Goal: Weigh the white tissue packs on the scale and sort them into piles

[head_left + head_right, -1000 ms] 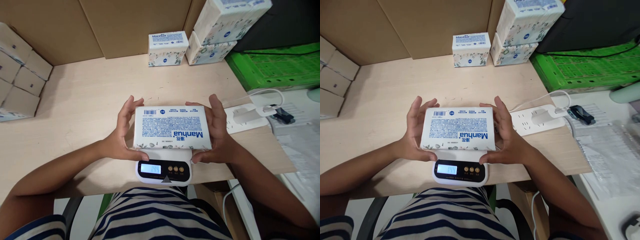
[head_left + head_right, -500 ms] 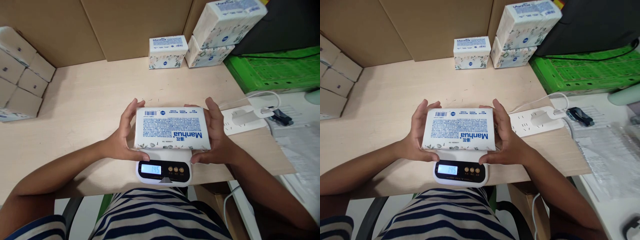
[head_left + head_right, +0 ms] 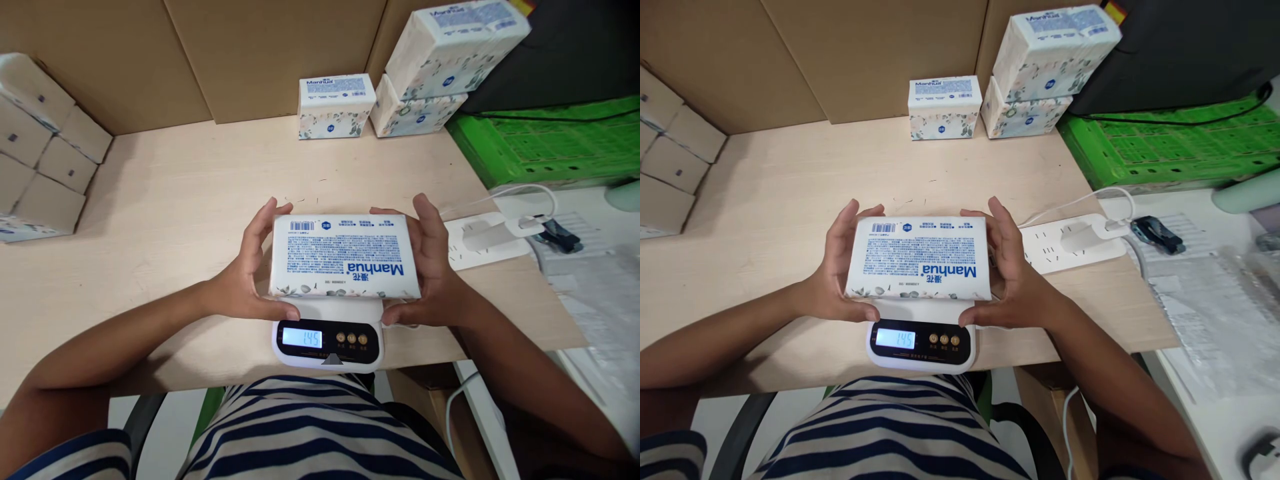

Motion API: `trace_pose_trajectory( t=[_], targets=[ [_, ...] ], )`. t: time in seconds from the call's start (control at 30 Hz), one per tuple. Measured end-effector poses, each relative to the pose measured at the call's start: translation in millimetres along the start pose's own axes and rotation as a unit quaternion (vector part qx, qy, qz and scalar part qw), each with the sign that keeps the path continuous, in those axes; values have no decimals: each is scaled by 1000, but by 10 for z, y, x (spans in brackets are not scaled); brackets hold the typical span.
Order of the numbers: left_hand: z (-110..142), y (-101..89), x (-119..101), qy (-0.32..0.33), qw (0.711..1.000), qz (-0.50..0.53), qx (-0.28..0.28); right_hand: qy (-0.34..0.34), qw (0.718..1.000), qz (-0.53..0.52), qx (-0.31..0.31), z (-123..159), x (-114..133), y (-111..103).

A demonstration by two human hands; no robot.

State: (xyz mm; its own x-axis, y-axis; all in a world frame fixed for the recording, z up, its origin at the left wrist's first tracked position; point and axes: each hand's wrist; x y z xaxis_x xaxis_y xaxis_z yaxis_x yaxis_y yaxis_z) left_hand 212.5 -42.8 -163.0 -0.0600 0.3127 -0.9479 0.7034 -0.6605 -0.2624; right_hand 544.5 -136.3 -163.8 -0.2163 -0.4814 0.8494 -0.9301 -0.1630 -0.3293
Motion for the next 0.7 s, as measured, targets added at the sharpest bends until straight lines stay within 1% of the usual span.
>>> trace_pose_trajectory(
  t=[0.07, 0.2, 0.3, 0.4, 0.47, 0.57, 0.7],
  targets=[
    [-12, -8, 28, 24, 1000, -10, 11, -16, 1000, 3, 4, 10, -28, -8],
    [-41, -28, 67, 56, 997, -28, 34, -68, 998, -3, 18, 30, -103, -26],
    [-46, -38, 57, 57, 997, -38, 45, -91, 995, -16, 27, 25, -112, -29],
    [-29, -45, 29, 39, 997, -50, 52, -103, 994, -23, 21, 12, -88, -20],
    [-15, -46, 10, 26, 997, -53, 56, -104, 994, -26, 18, 7, -76, -15],
    [-7, -39, -12, 14, 997, -38, 59, -88, 996, -28, 13, -5, -62, -22],
    [0, -14, 8, 1, 999, -14, 31, -53, 998, -36, 23, -45, -20, -54]
  ],
)
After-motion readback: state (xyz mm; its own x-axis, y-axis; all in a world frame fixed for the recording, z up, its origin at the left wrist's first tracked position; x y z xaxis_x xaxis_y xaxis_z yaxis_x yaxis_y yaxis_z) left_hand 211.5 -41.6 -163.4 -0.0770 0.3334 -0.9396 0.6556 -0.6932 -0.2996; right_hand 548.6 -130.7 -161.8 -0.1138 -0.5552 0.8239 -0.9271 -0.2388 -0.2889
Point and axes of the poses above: each hand's wrist, its own z-axis away from the middle knuckle, its own y-axis out of the palm, x = y × z, and after that the axes turned 12 degrees about -y, right-handed
